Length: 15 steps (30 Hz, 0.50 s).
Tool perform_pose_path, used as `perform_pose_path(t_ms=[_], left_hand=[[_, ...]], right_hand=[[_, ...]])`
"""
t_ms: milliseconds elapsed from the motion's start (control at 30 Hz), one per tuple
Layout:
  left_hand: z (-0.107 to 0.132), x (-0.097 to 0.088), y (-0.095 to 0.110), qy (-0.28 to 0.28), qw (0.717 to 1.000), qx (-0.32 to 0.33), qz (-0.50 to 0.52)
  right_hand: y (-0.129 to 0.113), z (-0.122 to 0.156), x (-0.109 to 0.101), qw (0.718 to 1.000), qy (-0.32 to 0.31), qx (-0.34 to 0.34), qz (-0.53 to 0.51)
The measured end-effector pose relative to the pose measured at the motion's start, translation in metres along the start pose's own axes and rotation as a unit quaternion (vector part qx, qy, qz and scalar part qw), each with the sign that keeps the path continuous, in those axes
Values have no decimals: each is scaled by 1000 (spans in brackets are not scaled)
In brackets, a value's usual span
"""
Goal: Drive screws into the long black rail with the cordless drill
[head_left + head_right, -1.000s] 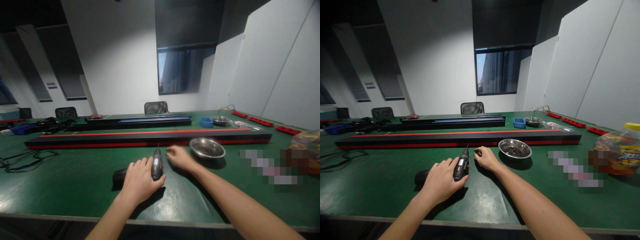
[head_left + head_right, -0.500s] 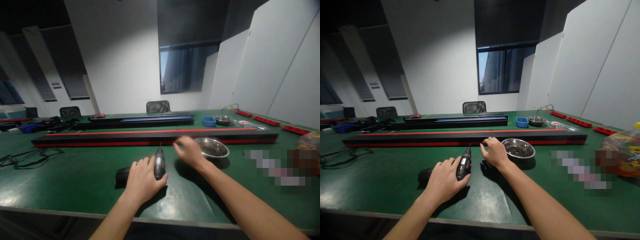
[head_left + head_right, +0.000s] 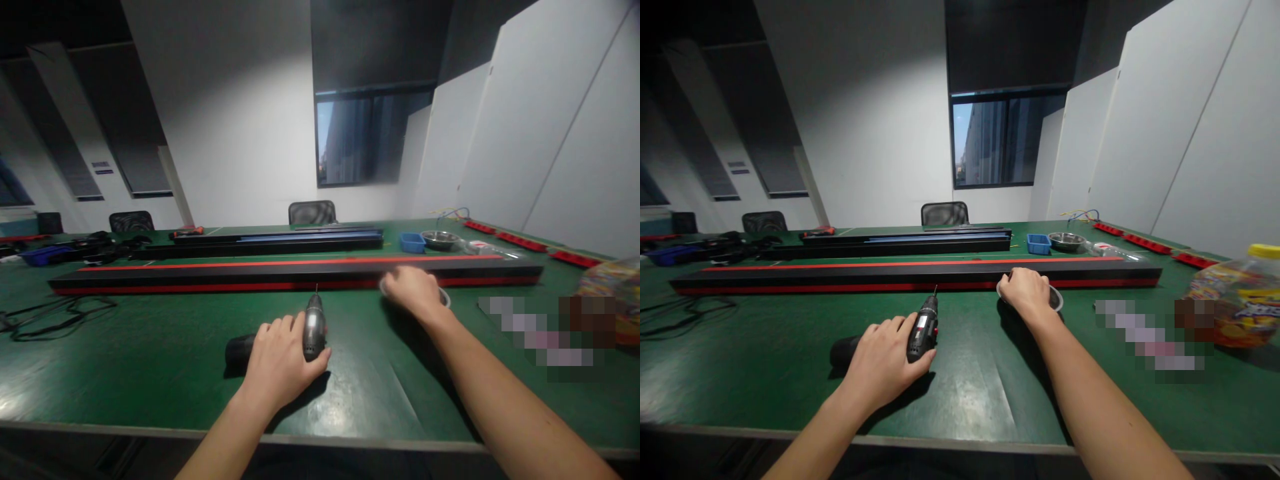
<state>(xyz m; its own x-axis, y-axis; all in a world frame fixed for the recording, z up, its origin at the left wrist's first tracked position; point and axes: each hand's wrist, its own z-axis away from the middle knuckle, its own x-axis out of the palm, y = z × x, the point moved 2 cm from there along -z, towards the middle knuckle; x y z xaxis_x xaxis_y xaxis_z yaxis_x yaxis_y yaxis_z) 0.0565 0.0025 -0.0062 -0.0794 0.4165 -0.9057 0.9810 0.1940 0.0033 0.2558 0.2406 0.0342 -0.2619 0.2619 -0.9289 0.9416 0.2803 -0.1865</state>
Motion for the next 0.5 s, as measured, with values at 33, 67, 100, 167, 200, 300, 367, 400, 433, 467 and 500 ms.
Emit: perform_pose_path(t_ms=[33, 67, 100, 167, 200, 300, 367, 400, 433, 467, 500], left_hand=[[0, -1, 0, -1, 1000, 1, 1], [0, -1, 0, -2, 1000, 2, 1], [0, -1, 0, -4, 1000, 3, 0], [0, -2, 0, -7, 1000, 2, 0], [0, -2, 0, -8, 1000, 1, 0], [0, -2, 0, -6, 1000, 3, 3], [0, -2, 0, -6, 1000, 7, 4], [0, -1, 0, -6, 1000, 8, 4], [0, -1, -1, -5, 1000, 9, 4], [0, -1, -1, -5, 1000, 10, 4], [0, -1, -1, -5, 1000, 12, 5]], right_hand=[[4, -2, 0, 1000, -14, 16, 0], [8, -4, 0, 999, -26, 31, -1], [12, -5, 1, 998, -37, 45, -1], [18, -8, 2, 996, -59, 67, -3], [21, -9, 3, 995, -69, 74, -4], [26, -11, 5, 993, -83, 82, -6], [29, -11, 7, 993, -84, 82, -9], [30, -11, 8, 993, -84, 79, -12], [30, -11, 9, 993, -85, 75, -14], [31, -11, 10, 994, -86, 71, -17], [32, -11, 11, 993, -90, 67, -19]])
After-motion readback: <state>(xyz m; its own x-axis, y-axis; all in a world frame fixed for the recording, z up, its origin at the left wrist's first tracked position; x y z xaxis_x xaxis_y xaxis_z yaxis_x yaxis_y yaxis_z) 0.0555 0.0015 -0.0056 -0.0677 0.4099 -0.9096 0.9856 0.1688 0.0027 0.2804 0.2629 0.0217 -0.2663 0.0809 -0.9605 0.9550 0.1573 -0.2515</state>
